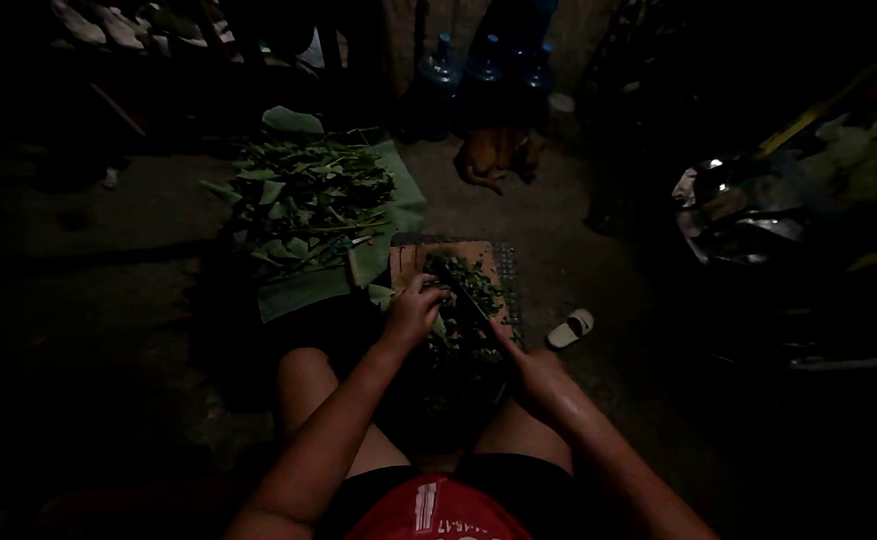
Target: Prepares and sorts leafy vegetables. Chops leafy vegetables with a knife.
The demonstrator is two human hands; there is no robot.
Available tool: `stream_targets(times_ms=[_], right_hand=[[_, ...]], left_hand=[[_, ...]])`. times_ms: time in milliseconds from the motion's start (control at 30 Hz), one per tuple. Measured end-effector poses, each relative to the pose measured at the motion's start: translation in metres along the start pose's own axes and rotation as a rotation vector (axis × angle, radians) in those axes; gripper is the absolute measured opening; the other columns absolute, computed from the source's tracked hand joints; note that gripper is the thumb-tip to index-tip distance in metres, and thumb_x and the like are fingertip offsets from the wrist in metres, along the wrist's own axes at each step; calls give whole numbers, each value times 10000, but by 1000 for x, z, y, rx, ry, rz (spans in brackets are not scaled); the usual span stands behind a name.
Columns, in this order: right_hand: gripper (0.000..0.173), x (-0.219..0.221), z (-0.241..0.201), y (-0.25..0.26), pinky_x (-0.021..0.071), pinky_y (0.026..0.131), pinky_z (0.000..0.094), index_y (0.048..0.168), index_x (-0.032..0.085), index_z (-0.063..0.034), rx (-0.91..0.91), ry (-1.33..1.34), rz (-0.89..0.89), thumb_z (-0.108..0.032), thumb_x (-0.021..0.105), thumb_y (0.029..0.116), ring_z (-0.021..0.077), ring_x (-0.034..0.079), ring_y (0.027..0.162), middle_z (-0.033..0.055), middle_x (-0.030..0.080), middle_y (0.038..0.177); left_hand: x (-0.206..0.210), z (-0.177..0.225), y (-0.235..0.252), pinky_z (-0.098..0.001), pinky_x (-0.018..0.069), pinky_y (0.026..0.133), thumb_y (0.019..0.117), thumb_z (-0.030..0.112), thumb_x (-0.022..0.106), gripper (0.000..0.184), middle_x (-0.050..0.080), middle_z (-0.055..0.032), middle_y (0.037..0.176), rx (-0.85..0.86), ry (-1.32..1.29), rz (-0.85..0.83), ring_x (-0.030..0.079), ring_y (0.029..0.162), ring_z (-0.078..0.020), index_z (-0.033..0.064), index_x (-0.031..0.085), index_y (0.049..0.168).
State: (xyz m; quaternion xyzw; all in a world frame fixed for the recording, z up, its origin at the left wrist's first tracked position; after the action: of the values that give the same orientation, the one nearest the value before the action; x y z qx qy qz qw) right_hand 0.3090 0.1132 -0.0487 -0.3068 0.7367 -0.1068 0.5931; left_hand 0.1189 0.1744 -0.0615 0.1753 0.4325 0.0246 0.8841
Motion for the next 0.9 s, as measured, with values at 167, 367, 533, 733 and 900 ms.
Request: stream_targets(times_ms=[167,367,533,733,900], right_hand=[[719,-17,-6,-26,553,800,566,1633,-45,-422,16,-97,49,-219,397,1103,396,699,904,188,703,1008],[807,2,-15,-9,545,837,570,1644,-61,-359,23,-157,-20,-113,447,1066,423,698,931,225,703,1024],[819,9,-9,3,544,866,567,1639,-75,-367,37,-36,-17,-155,475,1070,401,707,939,217,710,1063],[742,-11,-4,-16,561,799,546,1634,-49,-415,-18,-51,48,-210,418,1095,372,702,872,186,702,994],[760,-2,-12,-25,563,807,561,1640,-37,-397,32,-156,11,-145,415,1084,421,701,923,219,701,1035]], left_hand=[[0,2,4,-591,458,1005,972,96,641,185,723,-129,1179,-60,119,28,653,1150,-341,84,764,1109],[0,1,7,-576,506,960,970,73,636,181,731,-145,1127,-22,105,21,679,1093,-348,65,763,1100],[-3,-3,8,-560,513,965,982,75,609,196,744,-130,1099,-36,82,44,687,1092,-333,68,751,1116],[-5,-3,10,-561,524,947,988,74,617,173,737,-156,1082,-100,58,50,690,1076,-346,37,740,1105],[-2,-5,14,-562,518,975,989,82,614,182,728,-172,1096,-87,46,12,679,1098,-362,24,739,1109]])
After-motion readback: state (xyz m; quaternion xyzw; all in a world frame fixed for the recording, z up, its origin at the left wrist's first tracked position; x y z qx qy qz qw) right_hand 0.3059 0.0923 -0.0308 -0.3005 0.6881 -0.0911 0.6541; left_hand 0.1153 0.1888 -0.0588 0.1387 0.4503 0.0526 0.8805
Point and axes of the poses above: each hand's wrist, its own y-axis towards the middle knuckle, its own x-axis out of the palm, z = x × y, the point moved 9 cm from there along y, towards the middle knuckle
